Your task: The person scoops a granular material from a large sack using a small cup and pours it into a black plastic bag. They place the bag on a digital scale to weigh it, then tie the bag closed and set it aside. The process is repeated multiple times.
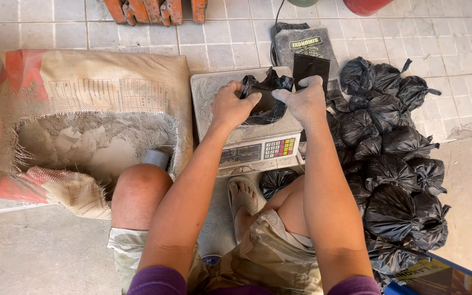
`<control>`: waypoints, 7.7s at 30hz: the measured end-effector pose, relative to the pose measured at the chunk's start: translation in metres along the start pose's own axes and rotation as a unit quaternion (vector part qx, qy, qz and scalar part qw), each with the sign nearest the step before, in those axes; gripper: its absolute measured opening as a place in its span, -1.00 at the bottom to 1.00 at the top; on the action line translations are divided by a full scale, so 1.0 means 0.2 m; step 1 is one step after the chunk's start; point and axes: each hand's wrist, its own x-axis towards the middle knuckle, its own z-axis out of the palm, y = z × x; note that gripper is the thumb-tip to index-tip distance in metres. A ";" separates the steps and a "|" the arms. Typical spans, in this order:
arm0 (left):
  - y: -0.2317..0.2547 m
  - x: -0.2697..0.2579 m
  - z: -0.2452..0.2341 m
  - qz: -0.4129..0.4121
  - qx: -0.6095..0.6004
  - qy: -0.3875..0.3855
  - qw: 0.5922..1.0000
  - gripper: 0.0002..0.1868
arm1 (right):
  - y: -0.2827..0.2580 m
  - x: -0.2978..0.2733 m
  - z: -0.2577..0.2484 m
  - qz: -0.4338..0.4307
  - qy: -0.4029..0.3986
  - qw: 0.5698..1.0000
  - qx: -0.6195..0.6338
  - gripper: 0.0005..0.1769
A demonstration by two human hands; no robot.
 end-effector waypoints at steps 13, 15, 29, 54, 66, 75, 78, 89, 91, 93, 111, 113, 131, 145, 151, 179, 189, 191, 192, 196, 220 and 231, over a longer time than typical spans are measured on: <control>0.01 0.00 0.00 -0.004 0.016 0.016 1.000 -0.68 | 0.01 -0.01 0.01 -0.001 -0.017 1.000 -0.012 -0.42; 0.03 -0.02 -0.01 0.006 -0.024 0.004 1.000 -0.72 | 0.03 0.01 0.02 -0.009 -0.032 0.999 -0.034 -0.44; -0.06 0.08 0.05 0.127 -0.195 -0.039 0.972 -0.87 | 0.13 0.14 0.20 -0.182 0.014 0.925 0.333 -0.93; -0.31 0.32 0.29 0.079 -0.265 0.029 0.961 -0.74 | 0.32 0.46 0.78 0.086 -0.097 0.834 0.536 -0.78; -0.34 0.28 0.20 0.043 -0.085 -0.138 0.986 -0.77 | 0.13 0.25 0.47 0.017 -0.112 0.860 0.498 -0.87; -0.47 0.41 0.28 0.005 -0.160 -0.114 0.981 -0.79 | 0.27 0.29 0.47 -0.267 -0.103 0.957 -0.044 -0.96; -0.32 0.31 0.17 -0.005 -0.079 -0.114 0.990 -0.75 | 0.22 0.22 0.50 -0.308 0.031 0.940 -0.140 -0.94; -0.21 0.27 0.17 -0.105 -0.169 -0.079 0.977 -0.63 | 0.17 0.14 0.54 -0.371 0.176 0.911 -0.023 -0.85; -0.23 0.29 0.18 -0.108 -0.199 -0.049 0.973 -0.72 | 0.14 0.09 0.51 -0.372 0.181 0.910 -0.041 -0.87; -0.16 0.23 0.11 -0.079 -0.075 0.021 0.994 -0.74 | 0.10 0.04 0.50 -0.418 0.206 0.878 -0.112 -0.90; -0.20 0.15 0.06 0.079 -0.036 -0.021 0.996 -0.84 | 0.11 0.03 0.41 0.018 -0.102 0.904 0.416 -0.78; -0.17 0.14 0.05 0.079 -0.046 -0.018 0.996 -0.83 | 0.20 0.11 0.55 -0.003 -0.101 0.902 0.420 -0.80; -0.23 0.15 0.10 0.058 0.000 -0.110 0.992 -0.53 | 0.22 0.12 0.54 -0.163 -0.031 0.925 0.342 -0.85; -0.30 0.28 0.12 0.025 0.049 -0.146 0.988 -0.77 | 0.27 0.17 0.47 -0.267 -0.161 0.949 -0.052 -0.91; -0.25 0.28 0.11 0.032 0.092 -0.155 0.983 -0.79 | 0.26 0.13 0.51 -0.256 0.006 0.951 -0.173 -0.86; -0.24 0.12 0.06 -0.067 0.177 -0.079 0.979 -0.29 | 0.04 -0.05 0.45 -0.123 -0.139 0.954 -0.235 -0.59; -0.36 0.04 0.14 0.055 0.180 -0.078 0.979 -0.06 | -0.06 -0.20 0.08 -0.068 -0.147 0.987 -0.013 -0.64; -0.25 -0.05 0.23 0.088 0.132 -0.095 0.983 -0.09 | 0.02 -0.19 0.06 -0.065 -0.131 0.989 0.006 -0.63; -0.21 -0.09 0.27 0.111 0.077 -0.107 0.985 -0.13 | 0.05 -0.19 0.06 -0.066 -0.124 0.990 0.018 -0.61; -0.03 -0.25 0.39 0.141 -0.004 -0.170 0.975 -0.14 | 0.08 -0.34 -0.16 -0.046 -0.081 0.994 0.049 -0.64; 0.37 -0.84 1.68 0.212 -0.061 -0.454 0.863 -0.10 | 1.38 -0.70 -1.17 0.175 0.377 0.897 0.147 -0.81; 0.40 -0.85 1.66 0.143 -0.076 -0.493 0.855 -0.33 | 1.37 -0.79 -1.14 0.141 0.356 0.899 0.212 -0.75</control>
